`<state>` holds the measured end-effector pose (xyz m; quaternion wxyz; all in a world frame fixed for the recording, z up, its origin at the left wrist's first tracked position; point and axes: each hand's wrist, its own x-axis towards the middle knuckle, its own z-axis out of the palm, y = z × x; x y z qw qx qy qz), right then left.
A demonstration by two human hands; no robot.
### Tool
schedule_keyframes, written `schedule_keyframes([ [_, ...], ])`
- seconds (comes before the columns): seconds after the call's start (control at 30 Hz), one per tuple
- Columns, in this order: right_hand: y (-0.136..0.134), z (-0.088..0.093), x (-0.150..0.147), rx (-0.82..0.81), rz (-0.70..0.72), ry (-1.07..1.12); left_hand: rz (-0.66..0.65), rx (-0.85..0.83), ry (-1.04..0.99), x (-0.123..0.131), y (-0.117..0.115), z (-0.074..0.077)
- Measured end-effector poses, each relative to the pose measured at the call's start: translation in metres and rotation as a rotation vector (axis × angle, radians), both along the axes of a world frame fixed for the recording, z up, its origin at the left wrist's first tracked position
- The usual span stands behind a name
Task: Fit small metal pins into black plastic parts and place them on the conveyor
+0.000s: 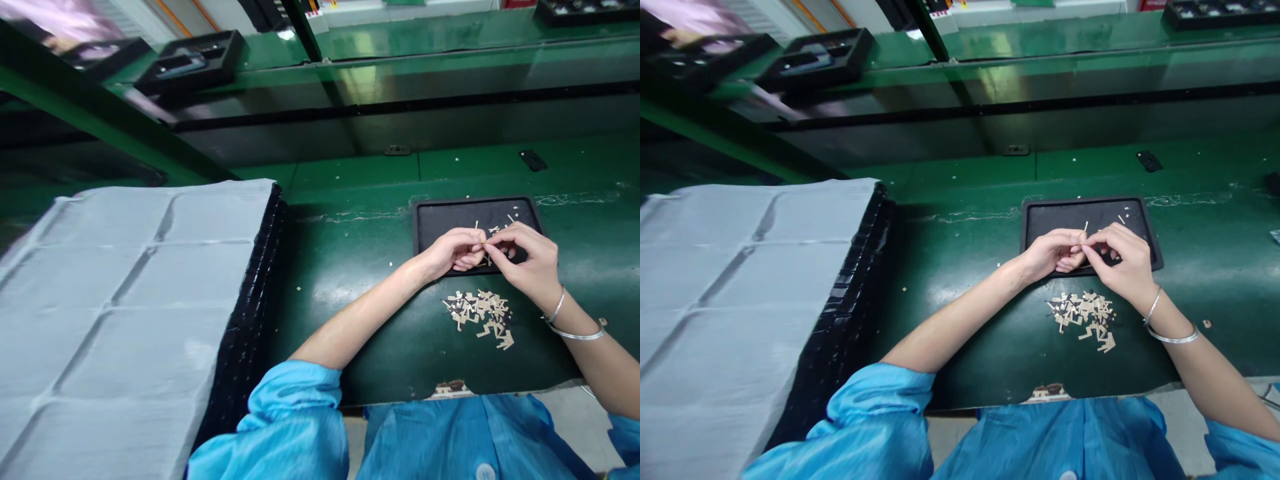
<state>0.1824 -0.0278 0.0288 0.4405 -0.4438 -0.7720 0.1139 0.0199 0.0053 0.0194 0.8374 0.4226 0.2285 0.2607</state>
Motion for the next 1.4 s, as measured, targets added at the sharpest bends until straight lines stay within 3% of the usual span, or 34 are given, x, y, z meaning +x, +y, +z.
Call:
schedule_keyframes([
  [0.17,0.001,-0.002,-0.001,-0.202,-0.068,0.178,0.055,0.029,0.0,0.002,-0.001,-0.003],
  [0.33,0.009,-0.012,0.002,-0.307,-0.12,0.391,0.151,0.287,0.082,0.005,-0.003,-0.008],
  [0.43,0.013,-0.012,0.004,-0.316,-0.16,0.475,0.305,0.366,0.15,0.014,-0.019,-0.007],
  [0.53,0.014,-0.005,0.006,-0.285,-0.2,0.628,0.471,0.306,0.168,0.028,-0.05,-0.003],
  [0.63,0.01,0.007,0.003,-0.277,-0.205,0.73,0.307,0.231,0.085,0.041,-0.082,0.0],
  [0.7,0.004,0.018,-0.006,-0.29,-0.156,0.708,0.266,0.181,0.052,0.046,-0.095,0.0],
  [0.83,-0.008,0.04,-0.039,-0.268,-0.004,0.513,0.24,-0.059,-0.075,0.048,-0.106,0.003],
  [0.97,-0.014,0.056,-0.073,-0.073,0.046,0.265,0.227,-0.141,-0.165,0.046,-0.114,0.01],
  [1.1,-0.015,0.058,-0.081,0.19,0.068,0.06,0.151,-0.054,-0.136,0.045,-0.118,0.008],
  [1.17,-0.015,0.053,-0.073,0.225,0.059,0.004,0.05,-0.007,-0.119,0.045,-0.117,0.003],
  [1.27,-0.01,0.035,-0.046,0.067,-0.027,0.064,-0.12,0.171,-0.005,0.047,-0.11,-0.008],
  [1.33,-0.003,0.018,-0.022,-0.157,-0.144,0.262,-0.147,0.435,0.21,0.046,-0.102,-0.012],
  [1.4,0.006,0.0,0.003,-0.221,-0.204,0.336,-0.102,0.791,0.473,0.043,-0.091,-0.011],
])
